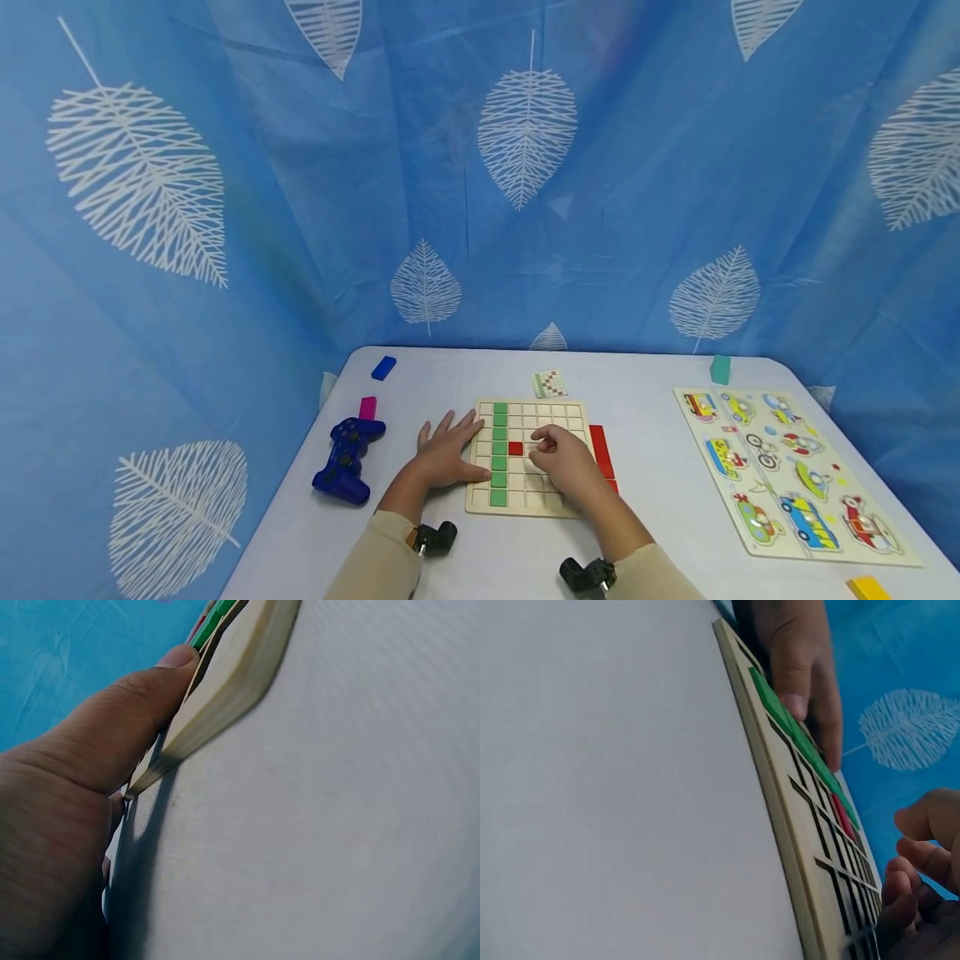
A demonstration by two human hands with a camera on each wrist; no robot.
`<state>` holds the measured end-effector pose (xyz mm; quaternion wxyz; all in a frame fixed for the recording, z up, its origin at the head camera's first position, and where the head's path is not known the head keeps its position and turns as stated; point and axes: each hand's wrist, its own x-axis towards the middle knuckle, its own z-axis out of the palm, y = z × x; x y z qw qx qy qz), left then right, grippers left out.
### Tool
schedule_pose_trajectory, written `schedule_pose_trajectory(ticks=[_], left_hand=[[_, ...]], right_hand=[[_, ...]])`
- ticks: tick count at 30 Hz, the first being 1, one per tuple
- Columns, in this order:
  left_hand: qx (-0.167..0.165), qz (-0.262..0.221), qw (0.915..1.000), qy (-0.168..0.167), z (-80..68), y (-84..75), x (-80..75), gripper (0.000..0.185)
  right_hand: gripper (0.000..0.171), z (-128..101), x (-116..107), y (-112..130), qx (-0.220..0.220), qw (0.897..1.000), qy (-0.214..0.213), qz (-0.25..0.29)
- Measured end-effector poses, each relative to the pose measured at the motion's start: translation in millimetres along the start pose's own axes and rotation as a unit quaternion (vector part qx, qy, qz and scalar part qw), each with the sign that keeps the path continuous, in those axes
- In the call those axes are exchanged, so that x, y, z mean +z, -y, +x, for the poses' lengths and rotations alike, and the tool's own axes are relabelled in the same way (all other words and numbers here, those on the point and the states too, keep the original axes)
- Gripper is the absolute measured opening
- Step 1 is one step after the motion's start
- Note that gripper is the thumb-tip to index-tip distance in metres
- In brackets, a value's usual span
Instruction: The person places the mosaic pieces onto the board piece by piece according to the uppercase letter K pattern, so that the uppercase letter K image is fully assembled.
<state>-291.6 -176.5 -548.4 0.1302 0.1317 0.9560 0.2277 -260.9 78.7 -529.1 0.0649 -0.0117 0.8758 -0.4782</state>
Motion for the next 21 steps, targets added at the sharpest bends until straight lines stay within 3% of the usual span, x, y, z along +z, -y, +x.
schedule_pose_trajectory(ticks=[8, 14, 21], left_hand=[[0.006, -0.002, 1.0, -0.001, -1.0, 1.0, 1.1, 0.104], [0.013, -0.005, 0.9999, 0.0, -1.9, 1.3, 2.6, 0.104], [0.01, -0.003, 0.9999, -0.006, -1.1, 2.4, 1.2, 0.103]], right_hand=[[0.03, -16.0, -44.7, -18.0, 0.041, 0.998, -0.045, -0.025], [0.036, -25.5, -76.5, -38.9, 0.099, 0.992, -0.064, -0.036], [0.032, -29.8, -88.6, -56.3, 0.121, 0.99, -0.034, -0.07]])
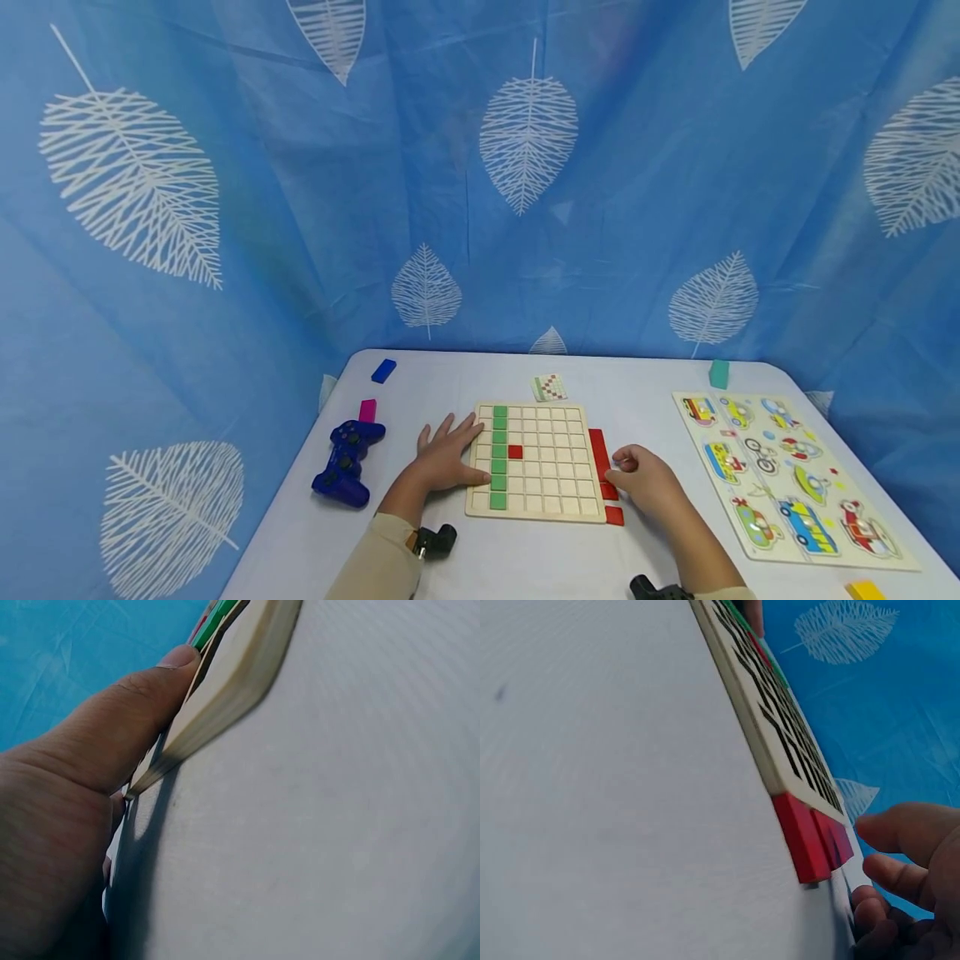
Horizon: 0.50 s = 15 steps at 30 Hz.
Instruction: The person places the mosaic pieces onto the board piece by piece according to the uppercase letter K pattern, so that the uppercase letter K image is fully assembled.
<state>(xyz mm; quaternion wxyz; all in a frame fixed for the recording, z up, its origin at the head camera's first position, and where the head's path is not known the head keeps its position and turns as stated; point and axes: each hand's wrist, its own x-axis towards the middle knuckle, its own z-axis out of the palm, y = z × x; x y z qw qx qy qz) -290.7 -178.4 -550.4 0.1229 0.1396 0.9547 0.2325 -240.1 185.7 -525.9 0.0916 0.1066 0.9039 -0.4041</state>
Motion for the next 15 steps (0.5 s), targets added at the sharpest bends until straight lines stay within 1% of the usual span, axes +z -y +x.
schedule_pose_trajectory(ticks=[2, 8, 11, 15], left_hand=[[-0.001, -0.002, 1.0, 0.001, -0.3, -0.1, 0.4, 0.103], [0.0, -0.005, 1.0, 0.007, -1.0, -1.5, 2.8, 0.104], [-0.002, 0.0, 1.0, 0.007, -1.3, -2.0, 2.2, 0.104], [-0.004, 0.001, 1.0, 0.002, -1.7, -2.8, -0.7, 0.104]], right_hand=[[0.032, 0.6, 1.2, -3.7, -0.004, 1.0, 0.007, -0.013], [0.03, 2.4, 2.7, -8.9, -0.015, 0.999, 0.01, -0.039], [0.027, 3.5, 1.9, -10.0, -0.014, 0.999, 0.009, -0.041], [0.023, 5.2, 1.0, -12.5, -0.012, 0.999, -0.007, -0.033]])
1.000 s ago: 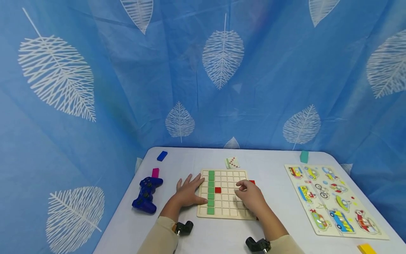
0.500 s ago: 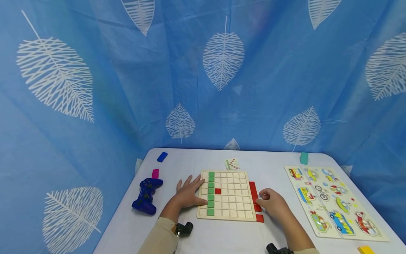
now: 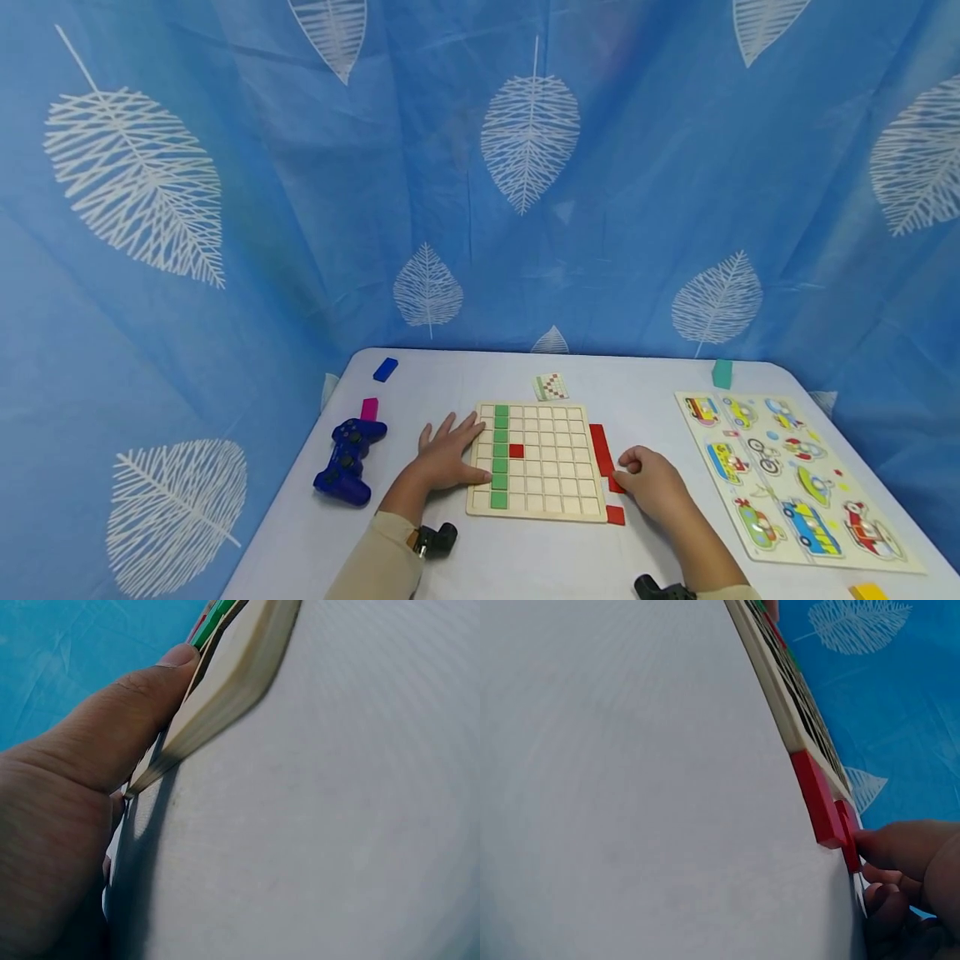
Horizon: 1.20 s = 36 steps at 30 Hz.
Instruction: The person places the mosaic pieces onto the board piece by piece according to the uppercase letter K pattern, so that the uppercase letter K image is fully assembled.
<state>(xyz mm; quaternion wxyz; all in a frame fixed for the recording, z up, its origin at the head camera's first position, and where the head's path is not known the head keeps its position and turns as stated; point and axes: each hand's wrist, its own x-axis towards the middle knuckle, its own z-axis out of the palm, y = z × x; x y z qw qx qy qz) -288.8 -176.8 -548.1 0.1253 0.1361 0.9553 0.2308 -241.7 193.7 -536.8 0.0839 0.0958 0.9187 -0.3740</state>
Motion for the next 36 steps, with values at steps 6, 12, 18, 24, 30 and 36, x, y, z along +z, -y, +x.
schedule_pose_trajectory(ticks=[6, 12, 18, 24, 30, 36], left_hand=[[-0.001, -0.002, 1.0, 0.0, -1.5, -1.0, -2.4, 0.103], [0.0, -0.004, 1.0, -0.001, -1.7, -1.2, -2.3, 0.103], [0.0, -0.002, 1.0, -0.001, -1.4, -1.5, -1.5, 0.103], [-0.001, 0.006, 1.0, -0.001, -0.3, -2.2, -3.0, 0.103], [-0.005, 0.003, 1.0, -0.001, -0.6, -2.9, -4.8, 0.103], [-0.008, 0.001, 1.0, 0.002, -1.7, -2.2, -3.1, 0.104]], right_hand=[[0.02, 1.1, -3.0, -3.2, 0.011, 1.0, -0.02, 0.006], [0.039, 1.6, -5.3, 0.2, 0.028, 1.0, -0.007, -0.002], [0.046, 1.0, -6.9, 0.8, 0.028, 0.999, 0.007, -0.029], [0.042, -2.0, -7.5, -0.4, 0.018, 0.999, 0.01, -0.039], [0.027, -5.4, -7.0, 1.0, -0.005, 0.999, 0.003, -0.037], [0.027, -5.9, -9.0, -0.6, -0.017, 0.999, 0.016, -0.044]])
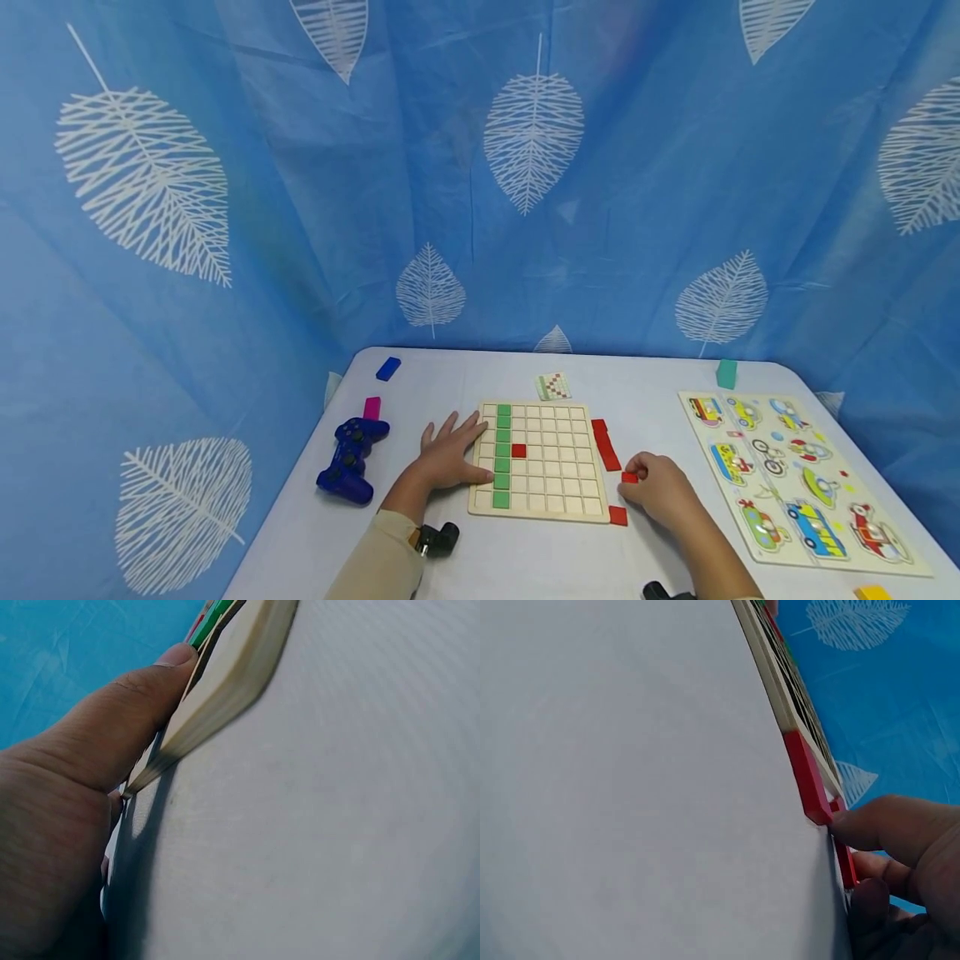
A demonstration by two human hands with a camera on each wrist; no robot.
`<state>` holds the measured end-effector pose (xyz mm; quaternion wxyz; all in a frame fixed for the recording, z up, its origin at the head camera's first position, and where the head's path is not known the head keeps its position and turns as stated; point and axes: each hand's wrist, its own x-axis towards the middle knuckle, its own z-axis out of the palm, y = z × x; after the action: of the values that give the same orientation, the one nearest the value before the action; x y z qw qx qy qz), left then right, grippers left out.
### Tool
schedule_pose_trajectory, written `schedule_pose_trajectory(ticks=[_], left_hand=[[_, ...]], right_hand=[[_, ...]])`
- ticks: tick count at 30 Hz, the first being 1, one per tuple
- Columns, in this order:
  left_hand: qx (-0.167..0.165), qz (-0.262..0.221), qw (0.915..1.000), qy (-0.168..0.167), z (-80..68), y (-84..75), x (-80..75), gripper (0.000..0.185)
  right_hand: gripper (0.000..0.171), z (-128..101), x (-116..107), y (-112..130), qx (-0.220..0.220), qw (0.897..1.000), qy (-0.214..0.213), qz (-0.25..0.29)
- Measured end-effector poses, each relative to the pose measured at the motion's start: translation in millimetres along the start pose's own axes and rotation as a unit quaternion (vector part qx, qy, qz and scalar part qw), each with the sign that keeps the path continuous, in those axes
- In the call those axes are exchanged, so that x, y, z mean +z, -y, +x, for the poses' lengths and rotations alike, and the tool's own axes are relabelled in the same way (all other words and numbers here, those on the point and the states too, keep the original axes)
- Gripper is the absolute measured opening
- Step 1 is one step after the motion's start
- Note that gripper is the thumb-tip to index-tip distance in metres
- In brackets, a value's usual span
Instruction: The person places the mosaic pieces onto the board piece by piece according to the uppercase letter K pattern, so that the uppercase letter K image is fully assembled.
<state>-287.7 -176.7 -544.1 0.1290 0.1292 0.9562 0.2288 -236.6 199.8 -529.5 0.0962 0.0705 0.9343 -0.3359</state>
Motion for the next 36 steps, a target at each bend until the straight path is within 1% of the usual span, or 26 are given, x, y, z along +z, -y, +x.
schedule_pose_trajectory(ticks=[5, 9, 13, 17, 24, 31, 36], left_hand=[[0.004, -0.002, 1.0, -0.004, -0.1, 0.4, 0.6, 0.103], [0.003, 0.001, 1.0, -0.003, 0.5, -0.1, 0.3, 0.103], [0.004, 0.001, 1.0, -0.004, 1.2, -0.7, 0.4, 0.103], [0.003, 0.0, 1.0, -0.003, 1.2, -0.5, 0.8, 0.103], [0.002, -0.001, 1.0, -0.003, 1.1, 0.6, 0.6, 0.103], [0.003, 0.003, 1.0, 0.001, -0.8, 2.2, 0.8, 0.103], [0.007, 0.001, 1.0, -0.001, -1.7, 4.2, 0.6, 0.103]], right_hand=[[0.026, -1.8, -2.0, -3.2, -0.025, 1.0, 0.007, -0.013], [0.022, -2.4, -2.2, -4.1, -0.025, 1.0, 0.005, -0.009], [0.023, -0.6, -2.1, -2.6, -0.019, 1.0, -0.008, -0.003], [0.028, 2.3, 0.7, 3.8, -0.031, 0.999, -0.023, 0.009], [0.029, 8.5, 15.1, 32.0, -0.059, 0.995, -0.033, 0.071], [0.025, 13.3, 32.1, 65.5, -0.1, 0.991, -0.03, 0.082], [0.024, 21.4, 46.4, 81.8, -0.104, 0.989, -0.019, 0.101]])
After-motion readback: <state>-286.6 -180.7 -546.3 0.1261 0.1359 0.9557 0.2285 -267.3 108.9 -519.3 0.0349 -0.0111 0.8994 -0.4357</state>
